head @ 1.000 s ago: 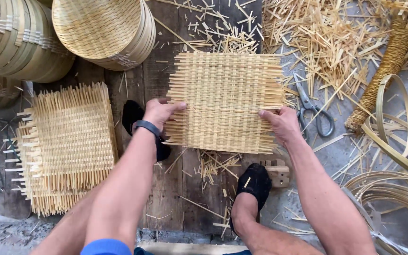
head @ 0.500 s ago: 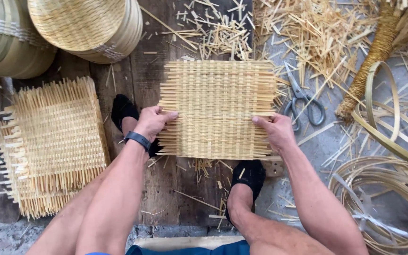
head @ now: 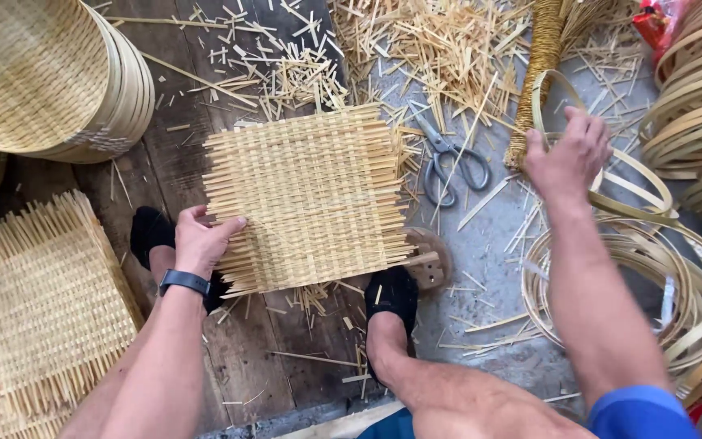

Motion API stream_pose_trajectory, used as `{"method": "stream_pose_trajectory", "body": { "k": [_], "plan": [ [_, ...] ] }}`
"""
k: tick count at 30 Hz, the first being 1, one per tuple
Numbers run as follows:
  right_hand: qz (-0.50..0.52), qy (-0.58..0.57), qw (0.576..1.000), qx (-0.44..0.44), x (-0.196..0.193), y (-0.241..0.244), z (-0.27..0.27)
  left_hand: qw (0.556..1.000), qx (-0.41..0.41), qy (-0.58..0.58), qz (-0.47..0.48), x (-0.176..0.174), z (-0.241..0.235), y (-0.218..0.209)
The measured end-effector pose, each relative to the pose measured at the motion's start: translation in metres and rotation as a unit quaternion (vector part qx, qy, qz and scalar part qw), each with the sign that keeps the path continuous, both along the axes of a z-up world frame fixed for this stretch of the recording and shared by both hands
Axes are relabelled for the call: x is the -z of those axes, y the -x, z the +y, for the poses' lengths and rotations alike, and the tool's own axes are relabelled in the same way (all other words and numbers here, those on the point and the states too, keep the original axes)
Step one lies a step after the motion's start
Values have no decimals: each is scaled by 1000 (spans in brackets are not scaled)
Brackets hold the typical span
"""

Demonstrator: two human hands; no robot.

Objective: The person repeatedly places a circular bamboo ring onto a woven bamboo mat, trims the excess mat material around the ring using shears, and then removes the ring to reveal a finished circular base. This process is repeated multiple times throughout the clip.

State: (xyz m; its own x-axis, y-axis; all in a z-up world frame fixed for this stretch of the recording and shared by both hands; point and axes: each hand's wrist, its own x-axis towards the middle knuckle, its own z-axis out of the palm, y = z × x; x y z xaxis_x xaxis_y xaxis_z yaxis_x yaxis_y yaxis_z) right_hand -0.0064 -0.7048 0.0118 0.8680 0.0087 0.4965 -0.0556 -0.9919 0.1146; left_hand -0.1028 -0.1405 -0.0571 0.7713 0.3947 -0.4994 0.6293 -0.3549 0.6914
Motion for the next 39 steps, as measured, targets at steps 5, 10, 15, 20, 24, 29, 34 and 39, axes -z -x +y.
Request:
{"method": "stream_pose_trajectory", "body": {
  "k": [5,10,15,20,24,29,34,39],
  "plan": [
    [263,-247,929,82,5,-16,-32,956,46,-274,-98,-55,-32,-5],
    [172,-215,935,-222,-74,18,78,938,91,-173,-285,-116,-87,-29],
    [210,-183,835,-475,-159,59,194,830,-87,500,-232,-184,-166,-41],
    [28,-92,823,-559,-241,47,233,800,-50,568,-187,-193,-151,-11],
    [111,-107,794,-588,-226,33,230,819,1,566,-89,-207,-140,1],
    [202,-91,753,-620,-229,45,253,821,42,568,27,-225,-125,-3],
    [167,-60,746,-642,-218,57,268,832,81,548,35,-225,-132,3],
    [130,-104,799,-578,-209,69,270,840,-13,542,21,-218,-142,11]
  ]
}}
